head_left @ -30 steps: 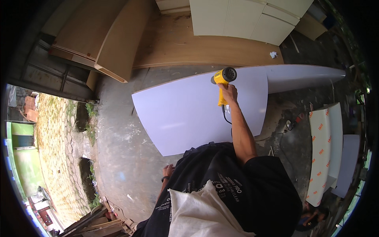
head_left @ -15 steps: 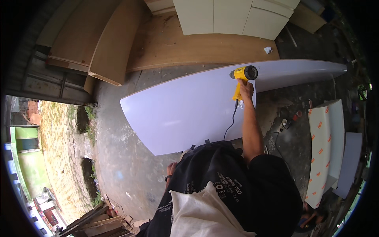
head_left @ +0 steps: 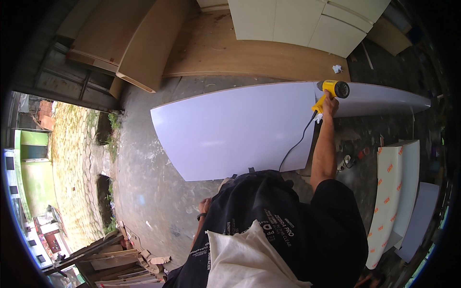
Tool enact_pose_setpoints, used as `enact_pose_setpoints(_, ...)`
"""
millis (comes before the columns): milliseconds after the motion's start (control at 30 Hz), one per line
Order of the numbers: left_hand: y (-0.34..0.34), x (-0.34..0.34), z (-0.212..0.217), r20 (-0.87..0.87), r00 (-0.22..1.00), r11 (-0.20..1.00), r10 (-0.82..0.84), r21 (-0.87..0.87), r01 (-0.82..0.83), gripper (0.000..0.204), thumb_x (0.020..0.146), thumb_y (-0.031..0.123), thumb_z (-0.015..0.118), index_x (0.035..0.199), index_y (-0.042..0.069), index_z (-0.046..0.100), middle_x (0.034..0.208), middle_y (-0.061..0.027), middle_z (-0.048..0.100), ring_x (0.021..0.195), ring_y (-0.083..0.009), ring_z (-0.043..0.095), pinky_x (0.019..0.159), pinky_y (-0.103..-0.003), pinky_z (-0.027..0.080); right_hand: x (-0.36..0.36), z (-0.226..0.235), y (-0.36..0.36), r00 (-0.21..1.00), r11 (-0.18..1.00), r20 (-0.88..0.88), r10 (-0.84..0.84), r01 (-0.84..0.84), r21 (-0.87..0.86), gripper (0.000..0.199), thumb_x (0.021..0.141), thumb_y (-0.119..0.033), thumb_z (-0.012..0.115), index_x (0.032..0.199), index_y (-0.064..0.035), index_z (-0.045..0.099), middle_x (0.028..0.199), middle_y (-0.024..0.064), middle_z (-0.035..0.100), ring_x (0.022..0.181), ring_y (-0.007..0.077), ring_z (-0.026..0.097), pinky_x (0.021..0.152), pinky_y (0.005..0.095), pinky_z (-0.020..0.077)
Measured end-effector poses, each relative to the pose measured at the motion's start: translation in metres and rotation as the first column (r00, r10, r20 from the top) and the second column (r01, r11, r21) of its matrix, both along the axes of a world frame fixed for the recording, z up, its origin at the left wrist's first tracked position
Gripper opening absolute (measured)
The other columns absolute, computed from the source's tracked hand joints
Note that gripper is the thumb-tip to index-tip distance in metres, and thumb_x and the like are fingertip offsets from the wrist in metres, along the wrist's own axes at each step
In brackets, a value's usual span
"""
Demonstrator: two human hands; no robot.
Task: The person uses a yellow heat gun to apply heat to a large white plastic sheet resting on a wooden frame. They move the heat gun across the surface and use their hands to press and smooth the sheet as it becomes pliable.
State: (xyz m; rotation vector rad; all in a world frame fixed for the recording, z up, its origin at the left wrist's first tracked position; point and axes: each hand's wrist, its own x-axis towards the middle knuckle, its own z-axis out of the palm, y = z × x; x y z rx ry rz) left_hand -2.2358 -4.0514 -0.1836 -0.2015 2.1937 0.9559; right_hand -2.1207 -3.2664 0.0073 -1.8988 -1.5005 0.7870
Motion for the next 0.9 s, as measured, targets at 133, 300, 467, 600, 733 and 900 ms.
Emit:
enact_pose_setpoints(133,-0.038,0.01,-0.018,-0.045,0.999,0.994,-0.005,-0.113,0.0,0.049,0.091,0.042,0.06,0.112,-0.001,0.072,0.102,-0.0208,0.074,0.099,-0.028,0.07,0.085,-0.039,0.052,-0.033,-0.008,-0.024,0.99,0.996,-0.119,0.076,-0.082,-0.047,0.072,0.082,-0.064,0.065,0.108,0.0032,0.072,0.109,0.0236,0.071,0.103,0.0392,0.069,0.092,0.0452,0.0527)
enact_pose_setpoints(300,0.038,0.023,0.018,0.017,0.994,0.986,-0.105,-0.132,0.107,0.048,0.092,0.042,0.06,0.11,-0.001,0.073,0.101,-0.0204,0.074,0.098,-0.0268,0.07,0.085,-0.039,0.052,-0.023,-0.012,-0.038,0.978,0.981,-0.085,0.188,-0.192,-0.038,0.069,0.082,-0.061,0.066,0.106,0.0034,0.072,0.106,0.0233,0.072,0.101,0.0387,0.069,0.091,0.0436,0.0524)
enact_pose_setpoints(467,0.011,0.013,0.06,-0.043,0.998,0.999,0.047,0.021,-0.046,0.047,0.091,0.037,0.063,0.111,-0.004,0.071,0.1,-0.0172,0.075,0.096,-0.0248,0.07,0.083,-0.037,0.052,-0.106,-0.013,-0.131,0.879,0.883,-0.184,0.441,-0.462,-0.089,0.066,0.083,-0.061,0.065,0.104,0.0016,0.073,0.101,0.0215,0.073,0.098,0.0382,0.07,0.088,0.0433,0.0527)
enact_pose_setpoints(600,0.05,0.013,0.084,0.097,0.964,0.963,0.249,0.082,-0.257,0.045,0.091,0.034,0.063,0.113,-0.005,0.07,0.098,-0.0152,0.075,0.094,-0.0222,0.07,0.082,-0.035,0.053,-0.149,-0.03,-0.161,0.807,0.817,-0.197,0.557,-0.575,-0.047,0.053,0.085,-0.052,0.07,0.094,0.0002,0.072,0.083,0.0109,0.072,0.076,0.0235,0.07,0.073,0.0361,0.0539)
enact_pose_setpoints(733,0.069,0.019,0.077,0.12,0.971,0.97,0.206,0.109,-0.219,0.041,0.092,0.032,0.064,0.109,-0.004,0.072,0.098,-0.0147,0.075,0.093,-0.0213,0.07,0.081,-0.034,0.053,-0.18,-0.02,-0.186,0.75,0.764,-0.227,0.622,-0.644,-0.032,0.052,0.086,-0.051,0.07,0.091,0.0007,0.072,0.083,0.011,0.073,0.073,0.0231,0.07,0.071,0.0359,0.0538)
enact_pose_setpoints(900,-0.031,0.04,0.003,0.018,0.979,0.97,0.202,0.134,-0.203,0.041,0.092,0.035,0.063,0.11,-0.001,0.073,0.099,-0.0152,0.075,0.095,-0.0222,0.07,0.083,-0.034,0.052,-0.237,0.015,-0.256,0.541,0.573,-0.386,0.747,-0.819,-0.037,0.065,0.084,-0.061,0.066,0.098,0.0022,0.072,0.091,0.0202,0.073,0.089,0.0359,0.071,0.079,0.0418,0.0534)
